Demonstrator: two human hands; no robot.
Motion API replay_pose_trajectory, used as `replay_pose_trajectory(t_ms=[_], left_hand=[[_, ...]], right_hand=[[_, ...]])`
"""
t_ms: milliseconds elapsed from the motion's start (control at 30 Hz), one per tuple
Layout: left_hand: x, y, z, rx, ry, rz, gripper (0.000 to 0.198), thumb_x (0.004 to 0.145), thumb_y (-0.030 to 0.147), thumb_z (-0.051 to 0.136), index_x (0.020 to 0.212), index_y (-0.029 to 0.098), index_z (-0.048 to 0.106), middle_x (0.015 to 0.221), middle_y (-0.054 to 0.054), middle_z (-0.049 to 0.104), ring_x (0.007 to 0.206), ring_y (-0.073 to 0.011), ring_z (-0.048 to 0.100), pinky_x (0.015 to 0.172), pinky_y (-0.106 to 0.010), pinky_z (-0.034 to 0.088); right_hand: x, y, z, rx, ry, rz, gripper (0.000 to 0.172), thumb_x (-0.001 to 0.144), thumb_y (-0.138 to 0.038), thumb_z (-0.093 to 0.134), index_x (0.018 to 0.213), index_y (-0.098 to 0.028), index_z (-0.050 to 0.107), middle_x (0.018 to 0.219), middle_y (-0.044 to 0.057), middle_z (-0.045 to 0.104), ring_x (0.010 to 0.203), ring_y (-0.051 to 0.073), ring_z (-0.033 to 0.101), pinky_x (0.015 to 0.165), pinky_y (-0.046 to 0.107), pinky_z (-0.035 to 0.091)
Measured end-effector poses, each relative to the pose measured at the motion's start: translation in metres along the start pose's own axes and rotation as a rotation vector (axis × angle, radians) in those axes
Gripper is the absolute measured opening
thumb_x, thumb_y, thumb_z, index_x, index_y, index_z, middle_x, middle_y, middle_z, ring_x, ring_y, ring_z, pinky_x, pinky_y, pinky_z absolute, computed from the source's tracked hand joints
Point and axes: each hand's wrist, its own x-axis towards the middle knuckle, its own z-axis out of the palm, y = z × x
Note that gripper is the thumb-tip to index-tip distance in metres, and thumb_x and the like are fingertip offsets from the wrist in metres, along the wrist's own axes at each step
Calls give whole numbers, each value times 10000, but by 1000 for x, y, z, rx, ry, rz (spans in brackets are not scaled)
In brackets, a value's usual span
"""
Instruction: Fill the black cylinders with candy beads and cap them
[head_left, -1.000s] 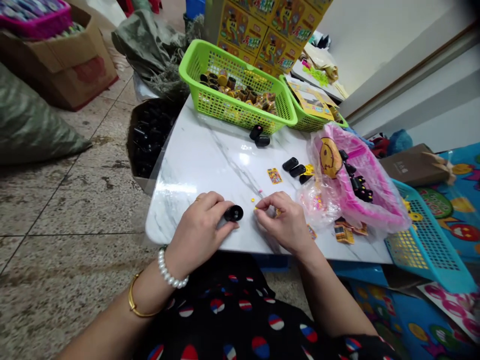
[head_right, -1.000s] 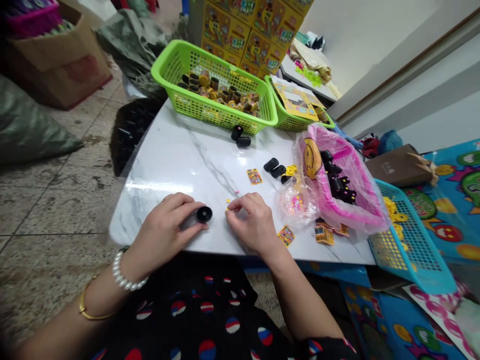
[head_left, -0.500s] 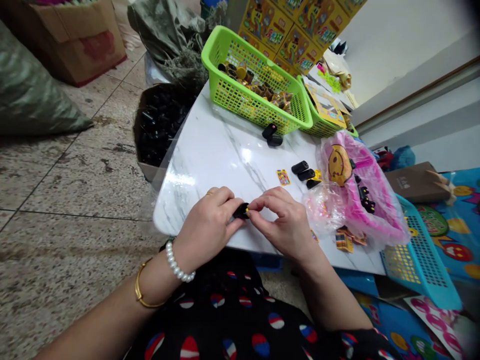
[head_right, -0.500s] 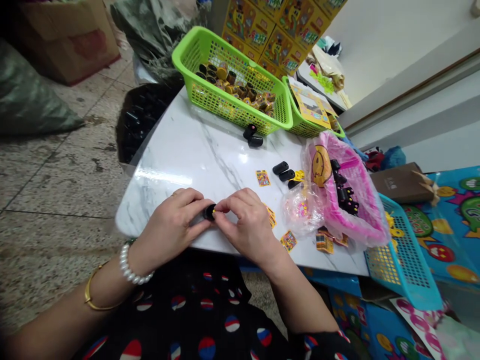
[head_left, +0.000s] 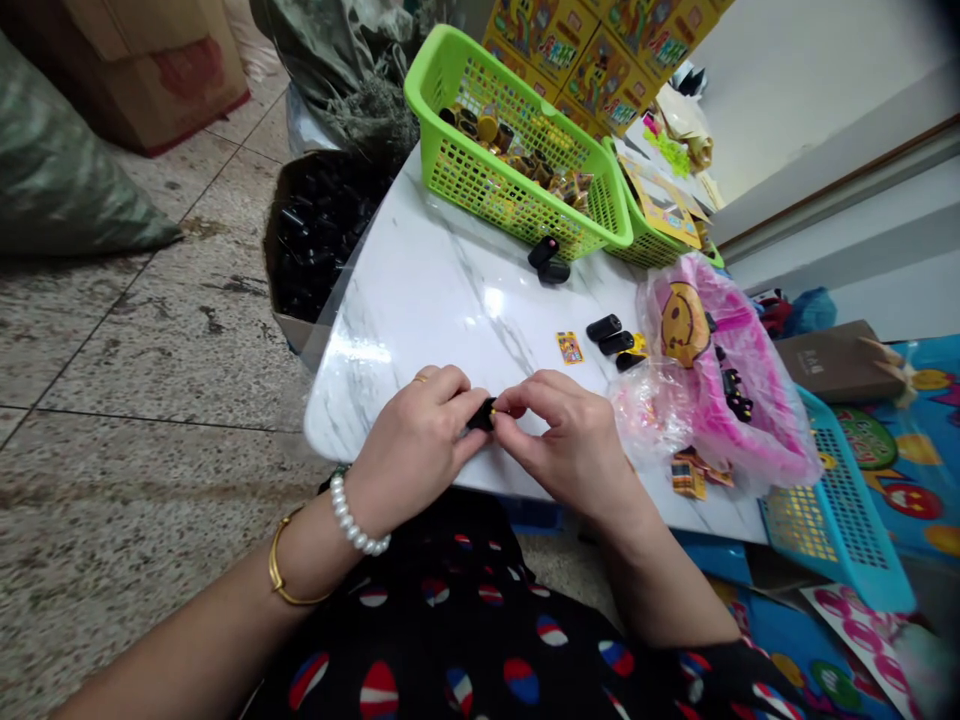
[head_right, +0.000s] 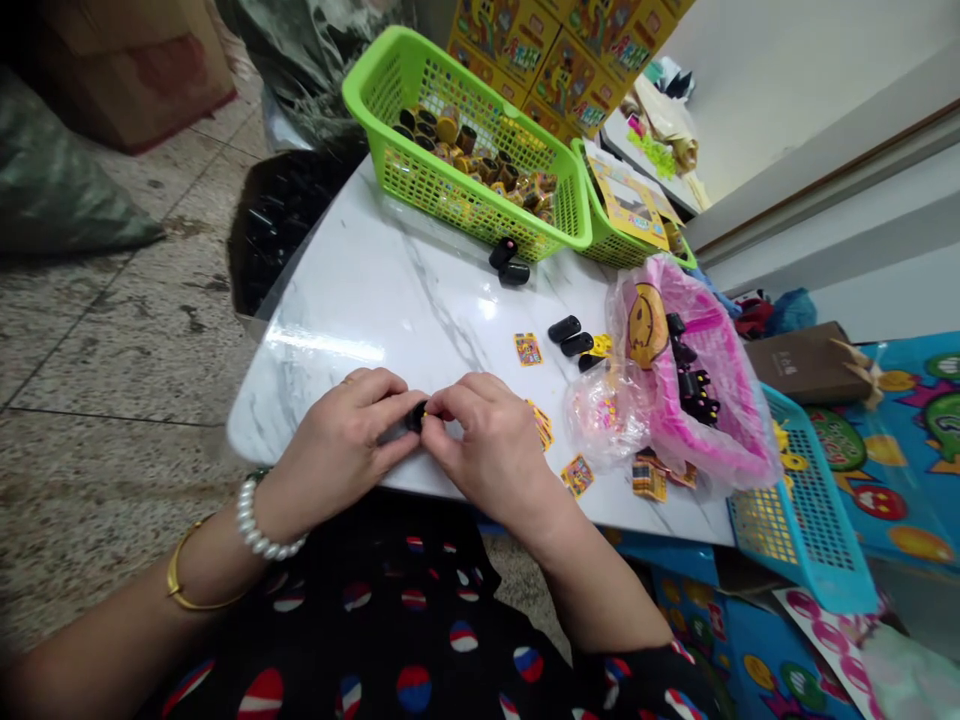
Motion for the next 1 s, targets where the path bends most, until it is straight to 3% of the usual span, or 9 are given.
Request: replay_pose_trajectory(t_ms=[200,467,567,700,867,1000], left_hand=[[0,-1,0,4,14,11,184,863,208,629,1020,118,665,934,-83,587,899,-235,527,811,-383,486],[-2,-1,0,0,9,12,220,855,229,650,1054,135,657,931,-78,586,899,-232,531,806,-385,493],[-2,0,-2,-4,17,8,239,847,202,646,1074,129,656,957,-90,587,912,-234,536,823,-397,493],[-2,5,-15,-88,-4,-10,394,844,181,607,1235,130,597,1041,-105,568,926,-213,555,827,-375,505],[9,13,-33,-290,-88,-325,331,880,349,581,1166,202,658,851,-33,580,675,-130,552,575,-244,473],[27,15,-34,-541,-326,-607,389,888,495,553,1129,201,634,583,48,500,414,-77,436,347,-172,315]], right_hand=[[2,0,-3,23,-63,-27,61,830,-144,615,805,-161,668,800,31,635,758,149,597,693,266,457],[-10,11,2,196,36,24,84,847,-189,650,926,-188,678,815,18,662,795,153,616,747,297,471],[-16,13,1,239,61,27,206,834,-203,669,1039,-190,658,837,19,649,822,160,609,778,312,482],[-24,15,5,298,45,71,475,769,-192,727,1227,-183,599,895,20,595,722,122,568,715,282,502],[-29,15,27,436,98,120,497,769,-198,726,1250,-181,600,995,43,565,669,91,550,673,256,514],[-28,15,43,487,179,142,335,820,-196,675,1154,-170,657,954,39,594,640,88,547,655,250,502]])
